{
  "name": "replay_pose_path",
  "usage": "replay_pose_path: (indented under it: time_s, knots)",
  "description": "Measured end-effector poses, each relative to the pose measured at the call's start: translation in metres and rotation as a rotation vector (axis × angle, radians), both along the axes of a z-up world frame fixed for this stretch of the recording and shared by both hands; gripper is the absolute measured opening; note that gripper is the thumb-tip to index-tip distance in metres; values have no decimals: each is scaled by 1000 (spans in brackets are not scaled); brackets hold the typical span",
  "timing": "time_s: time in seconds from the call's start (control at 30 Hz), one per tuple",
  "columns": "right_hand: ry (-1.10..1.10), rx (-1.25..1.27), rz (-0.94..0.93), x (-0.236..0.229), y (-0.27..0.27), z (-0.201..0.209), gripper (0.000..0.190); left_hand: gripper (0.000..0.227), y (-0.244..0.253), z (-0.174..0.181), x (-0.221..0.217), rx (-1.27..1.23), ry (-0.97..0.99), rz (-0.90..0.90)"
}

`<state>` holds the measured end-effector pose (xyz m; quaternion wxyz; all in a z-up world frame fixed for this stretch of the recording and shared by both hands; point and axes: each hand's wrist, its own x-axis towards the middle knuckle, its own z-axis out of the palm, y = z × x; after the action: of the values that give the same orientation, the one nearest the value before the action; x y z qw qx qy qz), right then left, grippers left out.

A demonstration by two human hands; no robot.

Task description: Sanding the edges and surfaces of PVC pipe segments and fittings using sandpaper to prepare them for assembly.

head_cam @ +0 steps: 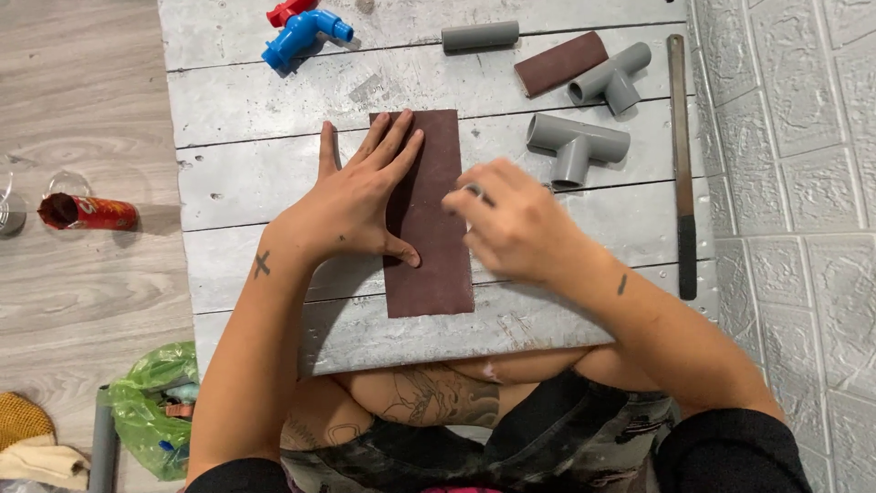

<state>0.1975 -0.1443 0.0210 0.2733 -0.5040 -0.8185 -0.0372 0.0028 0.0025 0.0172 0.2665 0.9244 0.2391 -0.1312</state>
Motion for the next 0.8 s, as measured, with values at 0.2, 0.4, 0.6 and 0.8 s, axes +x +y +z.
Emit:
replay_pose_path:
  time_s: [0.2, 0.4, 0.6, 0.8]
  knots:
    - [-191, -95, -294, 34, -3, 16, 9, 154, -1, 2, 1, -10, -36, 4]
    - [-379, -288, -407, 28, -11, 18, 31, 112, -7, -17, -1, 198, -349, 9]
    - [217, -220, -113, 16, 0, 37, 23, 46, -20, 25, 10, 34, -757, 23]
    - [497, -256, -126, 7, 0, 31, 19, 34, -23, 27, 10, -153, -902, 118]
